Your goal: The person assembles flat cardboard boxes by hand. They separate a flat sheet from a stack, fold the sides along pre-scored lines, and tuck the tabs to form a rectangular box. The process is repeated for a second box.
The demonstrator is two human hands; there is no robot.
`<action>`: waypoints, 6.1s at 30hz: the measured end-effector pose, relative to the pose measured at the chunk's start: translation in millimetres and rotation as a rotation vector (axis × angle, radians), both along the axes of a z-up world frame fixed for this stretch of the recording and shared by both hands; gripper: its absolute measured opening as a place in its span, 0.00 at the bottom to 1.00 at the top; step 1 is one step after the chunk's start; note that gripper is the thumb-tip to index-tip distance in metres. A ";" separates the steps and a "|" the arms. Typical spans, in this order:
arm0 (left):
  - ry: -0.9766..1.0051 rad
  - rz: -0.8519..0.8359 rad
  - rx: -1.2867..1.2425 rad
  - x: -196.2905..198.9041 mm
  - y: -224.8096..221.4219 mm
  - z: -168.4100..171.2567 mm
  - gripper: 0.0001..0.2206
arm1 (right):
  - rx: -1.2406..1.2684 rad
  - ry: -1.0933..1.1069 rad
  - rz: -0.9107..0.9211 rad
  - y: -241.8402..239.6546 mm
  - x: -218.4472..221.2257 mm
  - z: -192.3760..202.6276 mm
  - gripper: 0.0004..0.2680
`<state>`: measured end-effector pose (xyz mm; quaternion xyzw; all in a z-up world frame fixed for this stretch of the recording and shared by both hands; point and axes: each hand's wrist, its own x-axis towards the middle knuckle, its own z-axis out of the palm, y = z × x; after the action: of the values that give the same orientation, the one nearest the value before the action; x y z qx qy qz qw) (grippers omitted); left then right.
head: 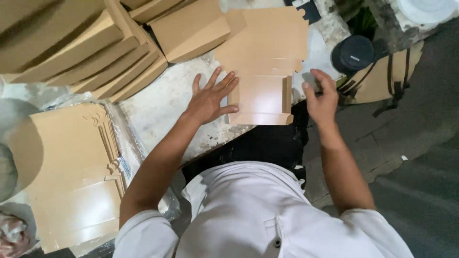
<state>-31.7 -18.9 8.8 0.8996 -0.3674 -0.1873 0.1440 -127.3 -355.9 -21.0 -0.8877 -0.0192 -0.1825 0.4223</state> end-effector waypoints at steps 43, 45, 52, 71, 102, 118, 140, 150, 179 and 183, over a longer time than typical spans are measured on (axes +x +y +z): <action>-0.445 0.200 -0.334 -48.5 -15.4 -20.0 0.30 | -0.424 0.065 0.080 27.9 35.7 -7.2 0.14; -0.466 0.206 -0.351 -50.7 -13.5 -27.6 0.31 | -0.437 0.047 0.080 33.0 35.6 1.8 0.14; -0.463 0.250 -0.310 -62.5 -8.4 -39.8 0.33 | -0.386 -0.030 0.166 20.0 20.3 -9.2 0.14; -0.298 0.353 -0.464 -65.7 -1.0 -38.8 0.33 | -0.357 0.209 0.258 23.9 44.5 37.9 0.10; -0.502 0.657 -0.686 -41.8 -29.1 -37.8 0.08 | -0.143 0.259 0.381 149.1 28.5 50.1 0.20; -0.651 0.406 -0.404 -22.7 -14.3 -33.9 0.11 | 0.065 0.223 0.335 129.5 45.0 7.1 0.16; -0.534 0.262 -0.497 -46.9 -4.4 -22.6 0.12 | 0.151 0.202 -0.112 7.1 34.2 43.2 0.14; -0.320 0.536 -0.557 -77.9 5.8 -11.5 0.14 | 0.133 0.218 -0.162 21.0 19.8 1.7 0.19; 0.131 0.972 -0.629 -37.8 -10.5 10.0 0.26 | -0.168 0.072 0.233 33.2 55.3 4.7 0.13; 0.152 0.982 -0.560 -32.1 -17.8 8.7 0.26 | -0.394 0.080 0.211 19.7 55.9 -10.7 0.14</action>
<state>-63.8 -36.7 17.5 0.8762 0.0697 -0.0582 0.4733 -71.4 -336.2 -31.7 -0.9526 -0.1303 -0.0948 0.2579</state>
